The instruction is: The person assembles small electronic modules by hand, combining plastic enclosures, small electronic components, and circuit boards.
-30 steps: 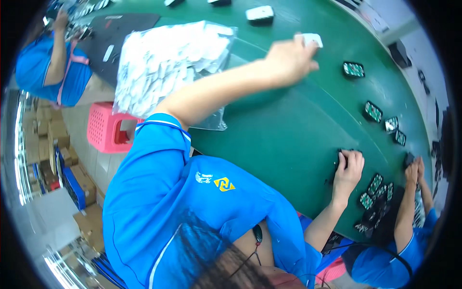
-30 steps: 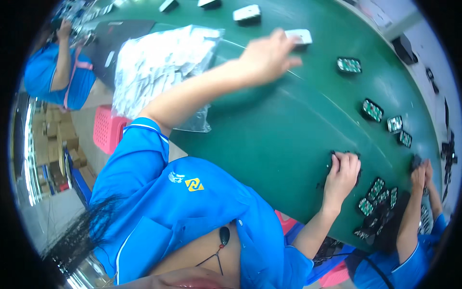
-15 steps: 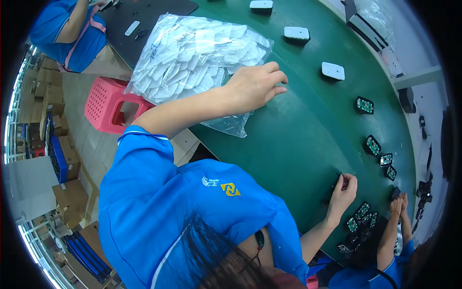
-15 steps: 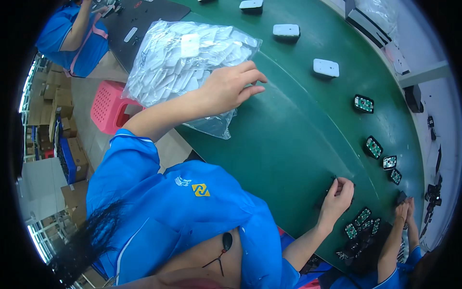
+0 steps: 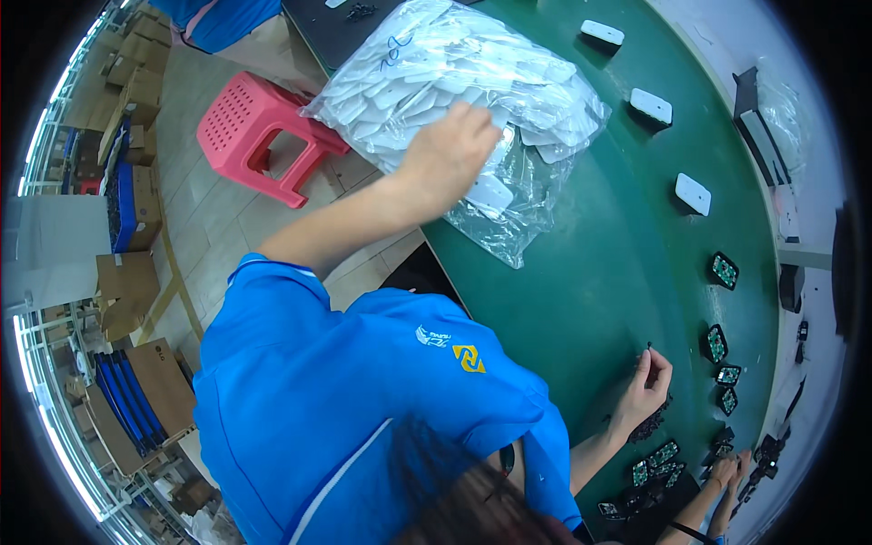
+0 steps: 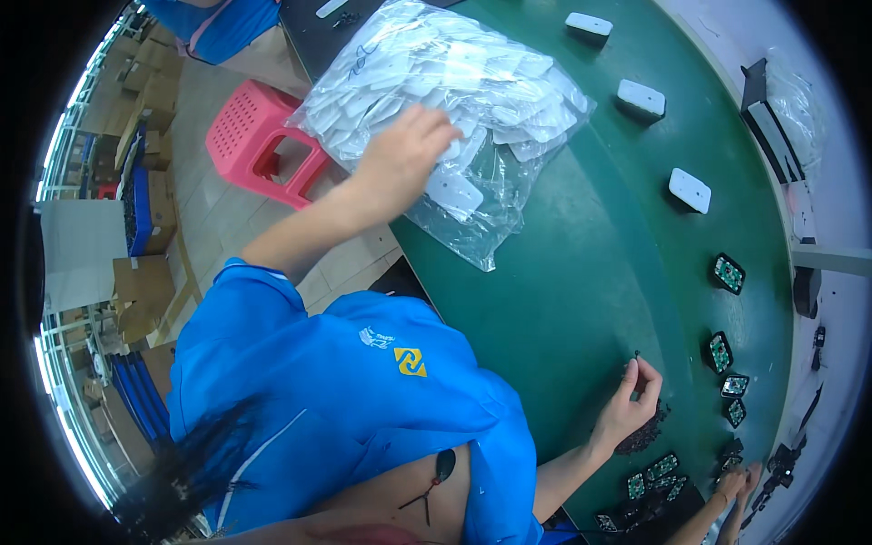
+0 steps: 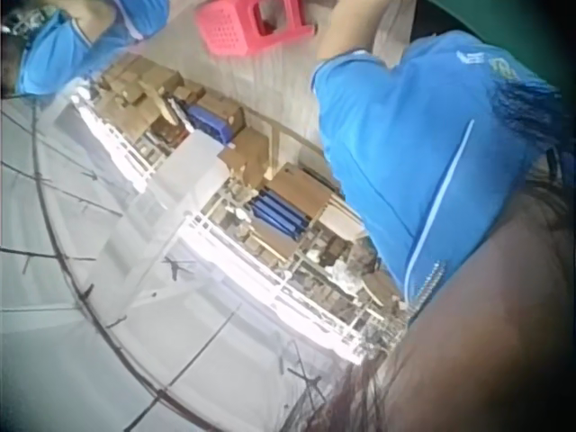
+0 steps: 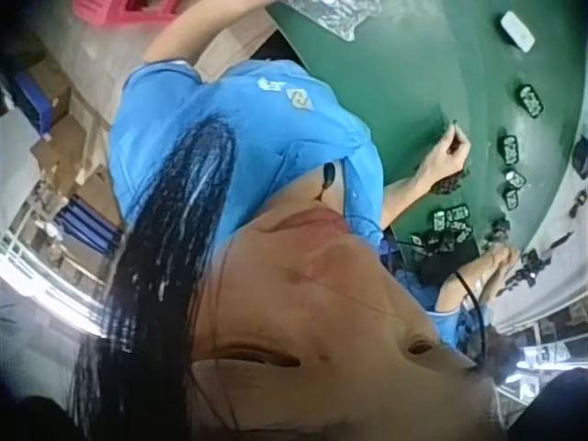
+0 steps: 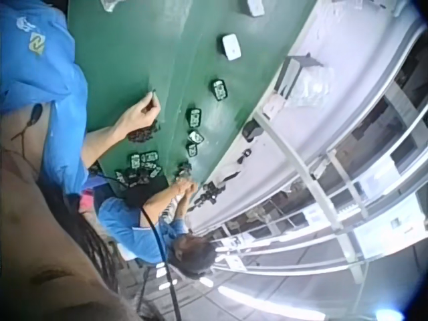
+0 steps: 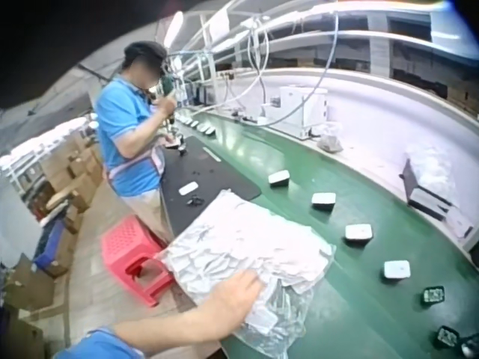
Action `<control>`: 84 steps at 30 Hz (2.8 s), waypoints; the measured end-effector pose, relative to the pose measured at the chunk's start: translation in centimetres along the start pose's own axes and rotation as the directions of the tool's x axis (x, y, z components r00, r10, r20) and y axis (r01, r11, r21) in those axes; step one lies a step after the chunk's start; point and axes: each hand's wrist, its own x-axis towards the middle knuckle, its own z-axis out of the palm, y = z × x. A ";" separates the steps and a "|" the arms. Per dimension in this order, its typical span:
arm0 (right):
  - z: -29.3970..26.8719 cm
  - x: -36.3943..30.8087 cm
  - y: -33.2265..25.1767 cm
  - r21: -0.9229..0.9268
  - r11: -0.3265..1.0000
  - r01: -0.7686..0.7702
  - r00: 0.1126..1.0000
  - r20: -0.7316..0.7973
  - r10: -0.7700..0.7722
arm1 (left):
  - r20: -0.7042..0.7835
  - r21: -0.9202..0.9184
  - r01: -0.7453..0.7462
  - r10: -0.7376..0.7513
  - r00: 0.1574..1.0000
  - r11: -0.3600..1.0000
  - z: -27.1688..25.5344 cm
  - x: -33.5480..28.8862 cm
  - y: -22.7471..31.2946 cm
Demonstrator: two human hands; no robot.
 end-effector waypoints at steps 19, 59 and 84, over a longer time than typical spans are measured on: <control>2.2 0.9 -5.9 0.610 0.787 -0.091 0.994 0.101 0.036 | -0.054 -0.527 -0.016 -0.014 0.998 0.850 -1.0 2.3 5.0; 3.9 1.8 -4.4 0.428 0.894 0.130 0.950 -0.311 0.011 | 0.626 -0.605 0.744 0.409 0.664 -0.283 6.4 3.5 19.2; 3.9 1.2 -6.3 0.193 0.976 0.099 0.982 -0.180 -0.064 | 0.152 -0.979 0.103 0.302 0.941 0.174 6.7 3.7 18.2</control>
